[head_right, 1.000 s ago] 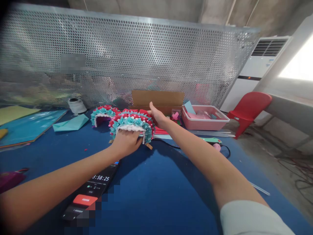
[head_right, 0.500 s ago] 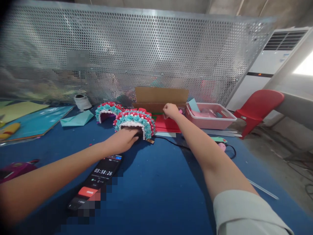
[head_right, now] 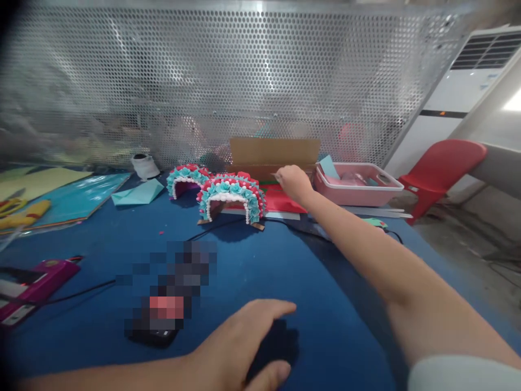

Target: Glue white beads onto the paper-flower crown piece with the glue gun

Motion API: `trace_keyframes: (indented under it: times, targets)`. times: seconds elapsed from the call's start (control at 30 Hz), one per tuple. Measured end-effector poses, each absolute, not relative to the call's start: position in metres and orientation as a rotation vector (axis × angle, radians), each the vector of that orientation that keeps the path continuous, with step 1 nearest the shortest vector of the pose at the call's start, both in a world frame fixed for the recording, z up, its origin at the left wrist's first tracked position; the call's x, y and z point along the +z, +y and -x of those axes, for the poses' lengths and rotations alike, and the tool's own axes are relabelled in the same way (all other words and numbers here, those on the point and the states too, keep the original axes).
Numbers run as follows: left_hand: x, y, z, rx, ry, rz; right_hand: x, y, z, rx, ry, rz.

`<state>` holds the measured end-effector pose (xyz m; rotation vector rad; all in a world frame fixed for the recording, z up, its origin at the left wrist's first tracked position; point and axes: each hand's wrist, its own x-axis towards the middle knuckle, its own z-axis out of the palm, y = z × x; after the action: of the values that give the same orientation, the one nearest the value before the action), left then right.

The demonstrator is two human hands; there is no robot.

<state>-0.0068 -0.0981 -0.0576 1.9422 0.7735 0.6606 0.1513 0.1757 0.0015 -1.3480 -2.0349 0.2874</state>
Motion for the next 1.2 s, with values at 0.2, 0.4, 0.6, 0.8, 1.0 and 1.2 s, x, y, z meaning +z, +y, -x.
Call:
trace_keyframes:
  times: [0.2, 0.4, 0.6, 0.8, 1.0, 1.2]
  targets:
    - [-0.068, -0.083, 0.002, 0.974, 0.893, -0.949, -0.014, 0.033, -0.155, 0.395, -1.646, 1.213]
    - [-0.062, -0.081, 0.008, 1.017, 0.851, -0.799, -0.056, -0.061, -0.149, 1.164, -1.416, 1.099]
    - [-0.066, -0.086, 0.016, 0.992, 0.964, -1.019, -0.048, -0.057, -0.167, 1.458, -1.513, 1.029]
    - [-0.067, -0.08, 0.021, 0.941, 1.056, -1.103, -0.045, -0.049, -0.181, 1.542, -1.676, 1.092]
    - [-0.064, -0.081, 0.019, 0.997, 1.043, -1.051, -0.049, -0.048, -0.182, 1.633, -1.61, 1.097]
    - [-0.066, -0.078, 0.017, 1.156, 0.995, -0.885, -0.058, -0.046, -0.176, 1.668, -1.37, 1.053]
